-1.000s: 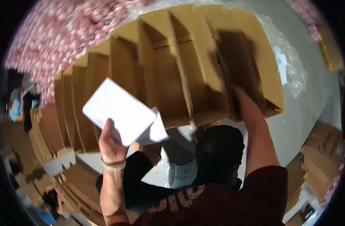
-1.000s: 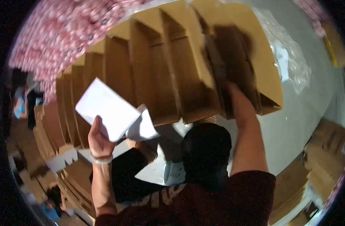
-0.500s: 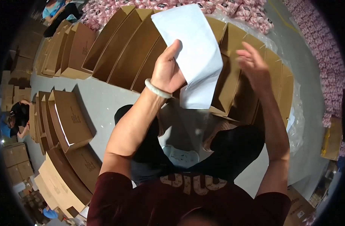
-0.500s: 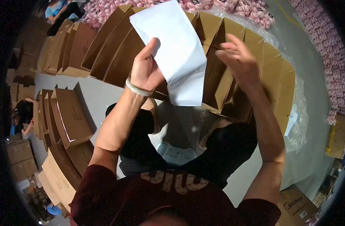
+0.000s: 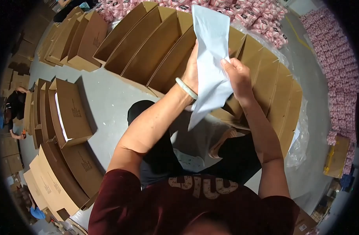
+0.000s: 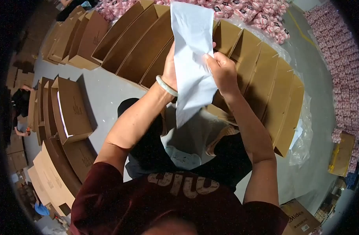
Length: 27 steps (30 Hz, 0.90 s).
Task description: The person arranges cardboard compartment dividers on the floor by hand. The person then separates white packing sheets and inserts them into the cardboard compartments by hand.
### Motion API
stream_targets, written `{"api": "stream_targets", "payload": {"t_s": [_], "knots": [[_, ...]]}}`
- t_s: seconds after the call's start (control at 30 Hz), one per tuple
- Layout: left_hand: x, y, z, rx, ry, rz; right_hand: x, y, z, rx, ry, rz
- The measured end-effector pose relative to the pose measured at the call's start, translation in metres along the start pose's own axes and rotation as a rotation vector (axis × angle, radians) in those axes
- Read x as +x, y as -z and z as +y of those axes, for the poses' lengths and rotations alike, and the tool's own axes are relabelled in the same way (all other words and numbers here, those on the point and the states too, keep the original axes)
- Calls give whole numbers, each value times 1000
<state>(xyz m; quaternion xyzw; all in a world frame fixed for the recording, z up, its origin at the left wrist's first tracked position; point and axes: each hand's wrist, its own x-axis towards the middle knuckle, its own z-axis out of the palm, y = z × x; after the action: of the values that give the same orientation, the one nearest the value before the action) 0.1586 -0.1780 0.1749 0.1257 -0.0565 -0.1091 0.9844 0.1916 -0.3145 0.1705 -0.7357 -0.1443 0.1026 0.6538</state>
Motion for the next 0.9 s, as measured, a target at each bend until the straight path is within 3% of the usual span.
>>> {"api": "stream_targets", "payload": {"t_s": [0.1, 0.17, 0.2, 0.23, 0.3, 0.33, 0.53, 0.77, 0.9], "knots": [[3, 8, -4, -22, -27, 18, -1, -6, -7, -219, 69, -22], [3, -1, -8, 4, -106, 76, 1, -12, -20, -690, 773, 274], [6, -6, -12, -23, -122, 222, -2, -11, -24, -695, 728, 207], [5, -5, -12, -21, -122, 228, -6, -13, -28, -690, 724, 206], [3, 2, -11, 222, -90, 271, -16, -20, -36, -609, 721, -152], [0, 11, 2, 71, -23, -13, -20, -21, -44, -599, 646, -217], [0, 11, -11, 330, -70, 340, -20, -23, -30, -461, 520, -212], [-7, 14, -14, 402, -38, 312, -28, -27, -25, -522, 535, -138], [-7, 13, -13, 234, 14, 212, -27, -27, -26, -430, 503, -142]]}}
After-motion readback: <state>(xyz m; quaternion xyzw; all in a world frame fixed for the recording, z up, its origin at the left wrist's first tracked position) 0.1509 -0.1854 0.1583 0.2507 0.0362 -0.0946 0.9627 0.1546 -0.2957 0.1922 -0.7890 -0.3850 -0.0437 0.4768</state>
